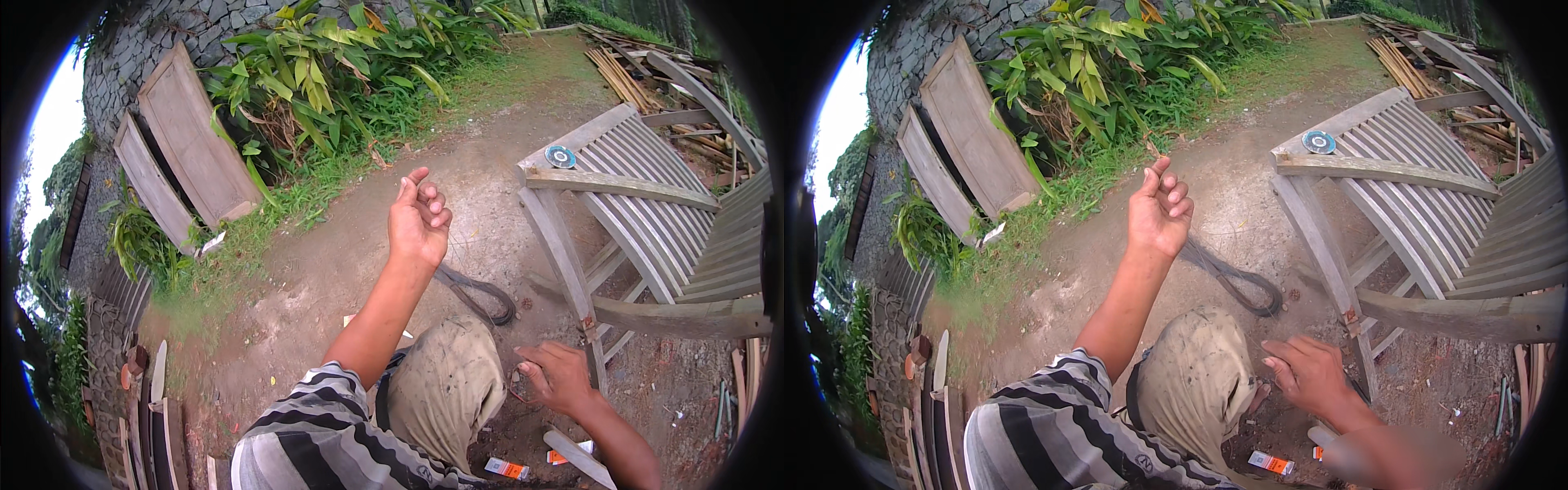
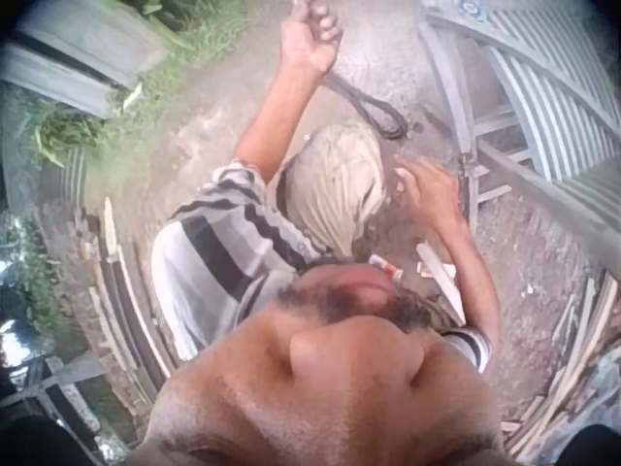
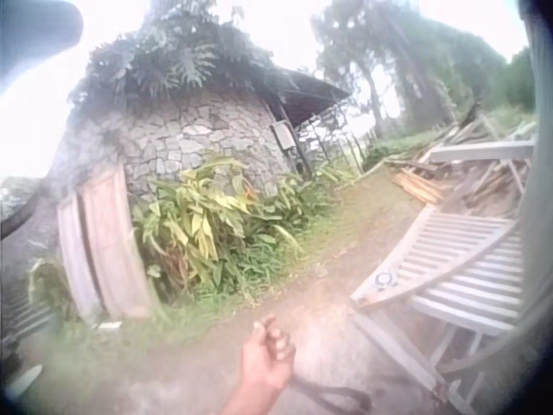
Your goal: The person uses pliers to remove a metal fastener from a wooden chair slat, then reattaches the slat to the chair frame. They manipulate the fastener and slat by hand to align and secure the connection.
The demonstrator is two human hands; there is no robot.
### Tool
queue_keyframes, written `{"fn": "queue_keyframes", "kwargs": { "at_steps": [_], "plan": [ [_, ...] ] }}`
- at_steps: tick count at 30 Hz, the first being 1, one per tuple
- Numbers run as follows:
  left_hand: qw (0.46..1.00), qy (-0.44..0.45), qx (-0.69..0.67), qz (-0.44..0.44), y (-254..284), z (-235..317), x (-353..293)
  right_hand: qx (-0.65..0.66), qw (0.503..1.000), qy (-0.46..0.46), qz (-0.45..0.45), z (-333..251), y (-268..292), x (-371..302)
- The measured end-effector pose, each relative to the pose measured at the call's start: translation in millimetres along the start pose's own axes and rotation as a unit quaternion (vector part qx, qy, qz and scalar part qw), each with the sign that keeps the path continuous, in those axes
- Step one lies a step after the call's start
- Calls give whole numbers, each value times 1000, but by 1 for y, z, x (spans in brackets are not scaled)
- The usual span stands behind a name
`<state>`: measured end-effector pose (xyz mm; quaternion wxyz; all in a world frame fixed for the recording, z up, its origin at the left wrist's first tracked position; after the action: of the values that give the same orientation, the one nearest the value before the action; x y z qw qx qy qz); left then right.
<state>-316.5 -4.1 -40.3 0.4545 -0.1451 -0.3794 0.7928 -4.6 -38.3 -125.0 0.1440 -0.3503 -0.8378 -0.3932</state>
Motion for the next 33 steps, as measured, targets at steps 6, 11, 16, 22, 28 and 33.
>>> {"fn": "queue_keyframes", "kwargs": {
  "at_steps": [6, 11, 16, 22, 28, 33],
  "plan": [
    [996, -24, -70, 53, -19, 13, 4, 99, 987, 2, 128, 12, 62, -7],
    [998, -51, -34, 7, -38, 18, -5, 44, 959, 60, 275, -12, 100, 11],
    [966, -57, 219, -124, -85, 4, -36, 21, 942, 56, 331, -50, 152, 13],
    [815, -11, 469, -340, -139, -50, -101, 16, 978, 108, 178, -75, 148, 32],
    [812, 119, 402, -406, -159, -97, -147, -10, 971, 29, 237, -60, 162, 32],
    [837, 145, 352, -393, -149, -113, -158, -4, 965, -19, 260, -53, 162, 27]
  ]
}}
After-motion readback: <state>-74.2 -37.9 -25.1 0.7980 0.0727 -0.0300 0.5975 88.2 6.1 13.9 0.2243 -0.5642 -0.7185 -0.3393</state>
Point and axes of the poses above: each hand's wrist, its own x-axis towards the middle knuckle, its own y-axis out of the back of the hand, z = x × y, the point moved 5 cm from there along x, towards the middle knuckle, and after that the axes turned 2 degrees about x, right-handed, at the moved point
